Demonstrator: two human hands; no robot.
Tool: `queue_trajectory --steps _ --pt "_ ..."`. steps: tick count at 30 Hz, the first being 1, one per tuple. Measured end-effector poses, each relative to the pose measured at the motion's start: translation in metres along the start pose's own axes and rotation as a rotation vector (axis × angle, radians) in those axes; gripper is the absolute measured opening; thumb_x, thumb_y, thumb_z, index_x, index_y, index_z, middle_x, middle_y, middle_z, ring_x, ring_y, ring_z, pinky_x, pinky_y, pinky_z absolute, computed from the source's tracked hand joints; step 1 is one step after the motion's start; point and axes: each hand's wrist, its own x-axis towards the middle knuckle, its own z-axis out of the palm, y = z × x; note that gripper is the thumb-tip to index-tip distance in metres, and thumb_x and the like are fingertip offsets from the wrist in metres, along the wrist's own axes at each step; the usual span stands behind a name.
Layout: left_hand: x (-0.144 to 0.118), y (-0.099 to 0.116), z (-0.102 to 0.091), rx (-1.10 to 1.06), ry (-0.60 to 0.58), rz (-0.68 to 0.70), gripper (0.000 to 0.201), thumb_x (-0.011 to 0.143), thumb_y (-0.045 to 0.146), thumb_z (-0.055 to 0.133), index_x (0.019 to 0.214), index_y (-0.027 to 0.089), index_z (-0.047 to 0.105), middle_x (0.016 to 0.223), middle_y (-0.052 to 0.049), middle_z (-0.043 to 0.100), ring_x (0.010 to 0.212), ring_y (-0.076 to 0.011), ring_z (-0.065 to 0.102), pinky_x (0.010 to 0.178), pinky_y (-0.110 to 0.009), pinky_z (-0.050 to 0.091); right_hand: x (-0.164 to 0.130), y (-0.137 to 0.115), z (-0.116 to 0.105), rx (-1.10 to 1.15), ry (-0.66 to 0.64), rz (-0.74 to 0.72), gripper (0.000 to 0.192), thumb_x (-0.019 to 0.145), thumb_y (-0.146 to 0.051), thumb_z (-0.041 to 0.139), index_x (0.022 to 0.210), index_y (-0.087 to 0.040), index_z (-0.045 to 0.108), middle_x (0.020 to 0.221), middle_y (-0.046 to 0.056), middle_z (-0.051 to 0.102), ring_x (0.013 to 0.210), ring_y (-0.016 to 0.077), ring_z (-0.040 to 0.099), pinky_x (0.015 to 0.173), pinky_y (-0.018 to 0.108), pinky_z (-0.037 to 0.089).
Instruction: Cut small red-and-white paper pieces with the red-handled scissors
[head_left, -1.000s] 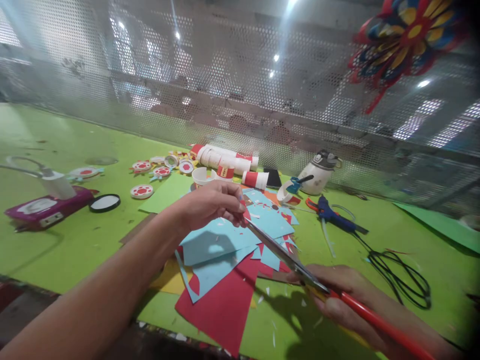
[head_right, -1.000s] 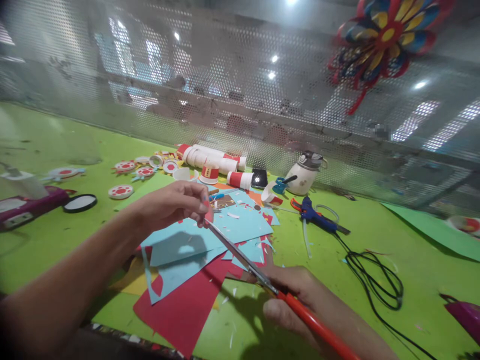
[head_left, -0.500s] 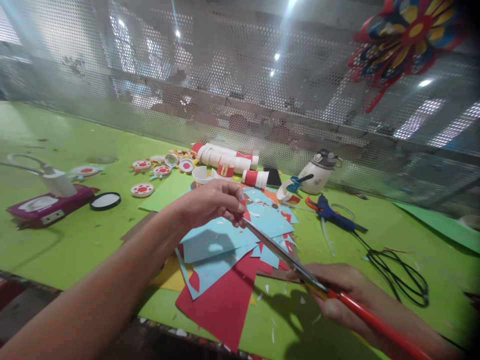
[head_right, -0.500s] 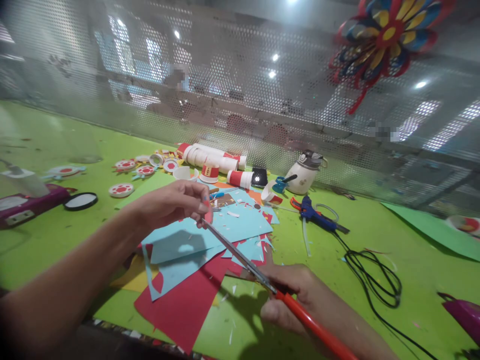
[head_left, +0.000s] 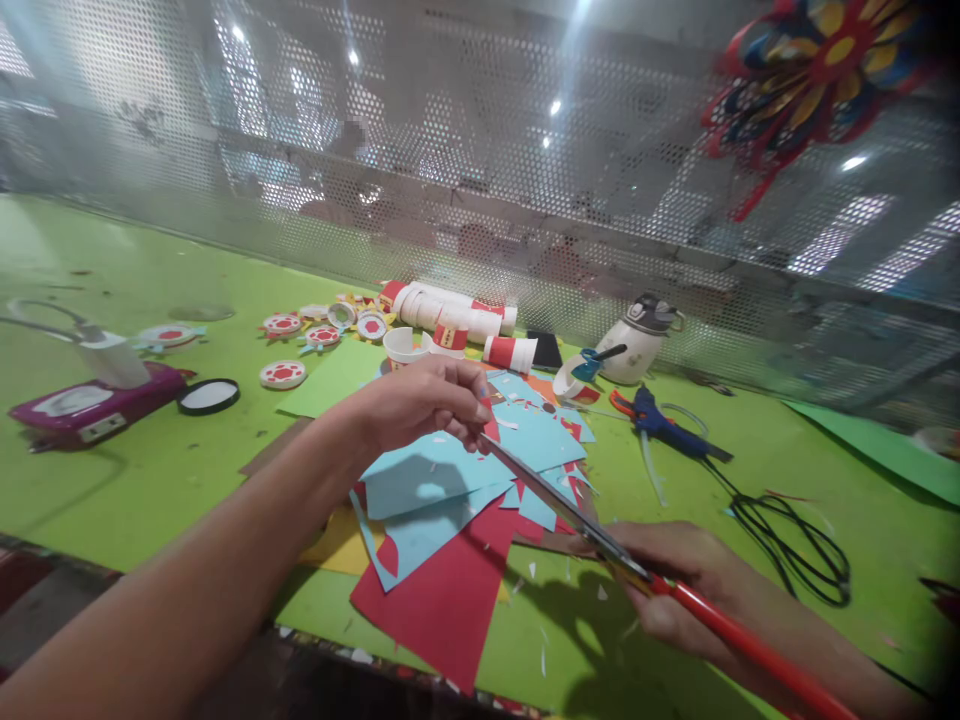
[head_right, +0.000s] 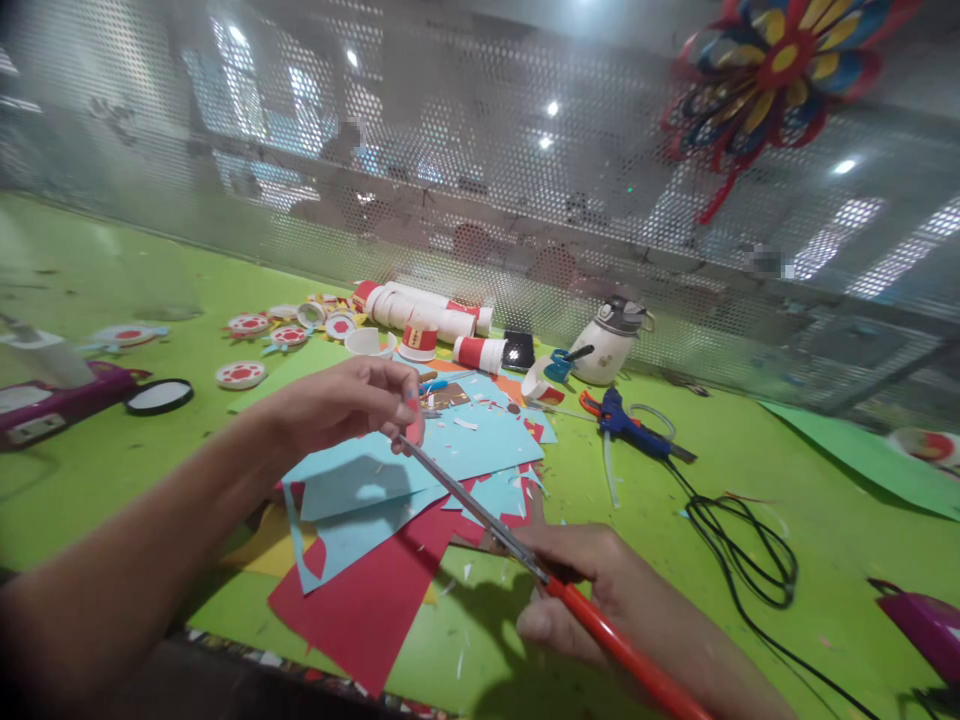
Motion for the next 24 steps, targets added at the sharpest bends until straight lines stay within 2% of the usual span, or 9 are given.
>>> queue_trajectory --steps 8,16,24 --pt "-0.0008 0.0002 0.0005 0.004 0.023 -0.011 0.011 0.062 0.007 0.062 0.065 0.014 0.054 0.051 -0.001 0.061 0.047 -0.0109 0.057 0.052 -0.024 0.044 -0.0043 0.0034 0.0003 -0.014 -0.001 0.009 0.053 0.085 -0.065 0.039 0.088 -0.018 0.063 0.071 -0.001 0.047 0.059 0.0128 0.039 0.051 0.022 0.032" --pt "-0.0004 0.0003 0.0006 0.005 0.02 -0.008 0.01 0.062 0.008 0.061 0.065 0.015 0.054 0.052 -0.001 0.062 0.047 -0.0116 0.057 0.053 -0.025 0.044 -0.0039 0.0031 0.0005 -0.035 0.032 0.036 0.049 0.084 -0.063 0.043 0.09 -0.021 0.067 0.073 0.002 0.056 0.065 0.0186 0.052 0.055 0.024 0.041" --pt "-0.0006 0.0005 0.0014 0.01 0.017 -0.005 0.009 0.063 0.009 0.062 0.064 0.015 0.056 0.053 -0.002 0.063 0.048 -0.0114 0.056 0.054 -0.026 0.045 -0.0047 0.0085 0.0009 -0.051 0.062 0.016 0.05 0.082 -0.063 0.047 0.089 -0.019 0.069 0.072 0.004 0.06 0.072 0.0221 0.057 0.062 0.027 0.046"
